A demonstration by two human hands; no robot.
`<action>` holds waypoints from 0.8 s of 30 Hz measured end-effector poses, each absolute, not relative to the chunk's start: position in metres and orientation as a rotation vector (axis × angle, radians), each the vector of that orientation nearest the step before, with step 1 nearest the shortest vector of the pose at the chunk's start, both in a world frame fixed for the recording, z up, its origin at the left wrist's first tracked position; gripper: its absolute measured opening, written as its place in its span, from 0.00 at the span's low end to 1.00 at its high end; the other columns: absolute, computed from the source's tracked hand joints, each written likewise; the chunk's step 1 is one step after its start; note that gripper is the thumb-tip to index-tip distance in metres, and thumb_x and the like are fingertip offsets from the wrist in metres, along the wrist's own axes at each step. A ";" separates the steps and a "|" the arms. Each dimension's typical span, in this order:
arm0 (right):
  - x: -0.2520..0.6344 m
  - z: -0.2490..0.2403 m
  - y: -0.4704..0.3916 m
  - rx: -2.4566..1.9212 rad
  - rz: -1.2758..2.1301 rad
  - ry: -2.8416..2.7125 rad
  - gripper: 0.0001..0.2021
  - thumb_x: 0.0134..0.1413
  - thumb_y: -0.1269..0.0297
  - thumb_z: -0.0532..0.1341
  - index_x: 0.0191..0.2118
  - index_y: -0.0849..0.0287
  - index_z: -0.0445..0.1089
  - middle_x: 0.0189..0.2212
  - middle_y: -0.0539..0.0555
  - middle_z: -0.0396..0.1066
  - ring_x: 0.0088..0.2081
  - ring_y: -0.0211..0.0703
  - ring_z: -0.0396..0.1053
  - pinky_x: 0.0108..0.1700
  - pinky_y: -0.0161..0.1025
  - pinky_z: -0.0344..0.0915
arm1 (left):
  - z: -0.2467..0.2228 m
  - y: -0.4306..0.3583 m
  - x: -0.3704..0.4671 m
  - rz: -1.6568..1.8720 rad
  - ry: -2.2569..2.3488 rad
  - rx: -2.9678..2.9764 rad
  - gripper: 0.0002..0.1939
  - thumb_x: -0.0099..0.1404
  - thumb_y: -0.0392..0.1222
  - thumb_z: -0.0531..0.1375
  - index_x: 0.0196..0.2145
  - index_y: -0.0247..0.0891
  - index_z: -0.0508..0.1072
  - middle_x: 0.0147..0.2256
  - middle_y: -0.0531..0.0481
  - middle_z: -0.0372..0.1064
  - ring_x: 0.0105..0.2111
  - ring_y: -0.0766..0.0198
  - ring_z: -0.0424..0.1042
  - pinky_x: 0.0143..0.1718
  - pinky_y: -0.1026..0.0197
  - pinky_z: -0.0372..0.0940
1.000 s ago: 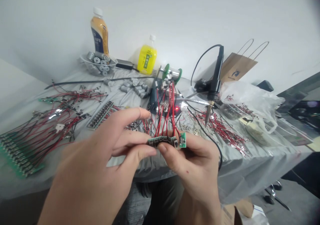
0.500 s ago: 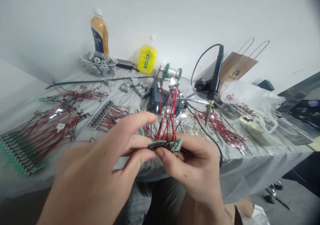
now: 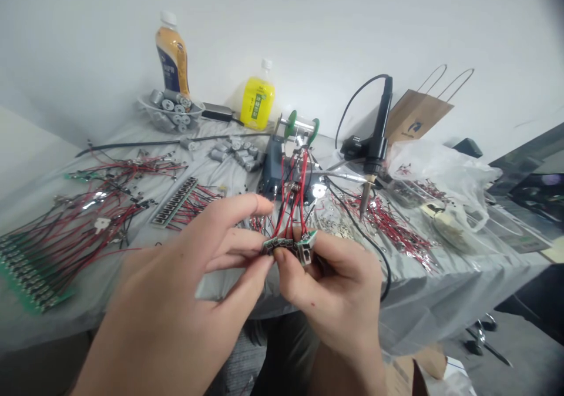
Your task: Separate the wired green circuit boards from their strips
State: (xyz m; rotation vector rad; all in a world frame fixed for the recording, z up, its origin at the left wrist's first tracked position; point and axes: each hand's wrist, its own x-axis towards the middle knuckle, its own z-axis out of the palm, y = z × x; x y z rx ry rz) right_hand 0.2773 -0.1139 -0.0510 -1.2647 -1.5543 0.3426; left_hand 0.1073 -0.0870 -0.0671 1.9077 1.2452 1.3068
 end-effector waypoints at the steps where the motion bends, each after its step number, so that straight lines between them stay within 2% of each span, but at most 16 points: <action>1: 0.277 -0.051 -0.114 -1.257 0.340 -1.550 0.18 0.56 0.74 0.65 0.22 0.58 0.56 0.20 0.41 0.45 0.22 0.28 0.43 0.22 0.30 0.40 | -0.067 -0.087 0.106 1.313 1.259 1.908 0.25 0.68 0.45 0.65 0.60 0.68 0.71 0.47 0.71 0.84 0.41 0.63 0.88 0.41 0.73 0.81; 4: 0.275 -0.052 -0.112 -1.236 0.339 -1.531 0.18 0.55 0.75 0.65 0.21 0.58 0.55 0.20 0.41 0.45 0.22 0.27 0.43 0.22 0.30 0.41 | -0.066 -0.087 0.103 1.316 1.280 1.899 0.26 0.66 0.47 0.68 0.58 0.71 0.71 0.49 0.74 0.83 0.40 0.65 0.87 0.42 0.74 0.81; 9: 0.275 -0.056 -0.109 -1.234 0.396 -1.489 0.20 0.55 0.74 0.65 0.21 0.58 0.54 0.20 0.41 0.44 0.22 0.28 0.43 0.23 0.30 0.41 | -0.064 -0.085 0.105 1.319 1.280 1.887 0.24 0.67 0.45 0.68 0.57 0.70 0.72 0.41 0.74 0.84 0.38 0.68 0.87 0.39 0.77 0.79; 15: 0.276 -0.058 -0.106 -1.218 0.444 -1.467 0.21 0.54 0.73 0.65 0.20 0.58 0.52 0.20 0.41 0.44 0.23 0.28 0.42 0.22 0.30 0.40 | -0.059 -0.080 0.107 1.301 1.229 1.870 0.21 0.66 0.41 0.67 0.53 0.66 0.75 0.37 0.74 0.84 0.37 0.71 0.87 0.40 0.83 0.75; 20: 0.275 -0.058 -0.103 -1.217 0.469 -1.456 0.21 0.54 0.73 0.65 0.20 0.57 0.52 0.20 0.41 0.44 0.23 0.29 0.42 0.22 0.30 0.39 | -0.055 -0.076 0.109 1.279 1.215 1.855 0.20 0.63 0.40 0.68 0.50 0.63 0.75 0.36 0.75 0.84 0.34 0.72 0.87 0.39 0.82 0.74; 24: 0.275 -0.058 -0.102 -1.208 0.478 -1.454 0.21 0.55 0.73 0.64 0.20 0.57 0.51 0.20 0.41 0.44 0.22 0.29 0.41 0.22 0.30 0.38 | -0.054 -0.076 0.109 1.264 1.213 1.830 0.22 0.63 0.37 0.69 0.50 0.63 0.75 0.37 0.75 0.84 0.35 0.72 0.87 0.41 0.81 0.75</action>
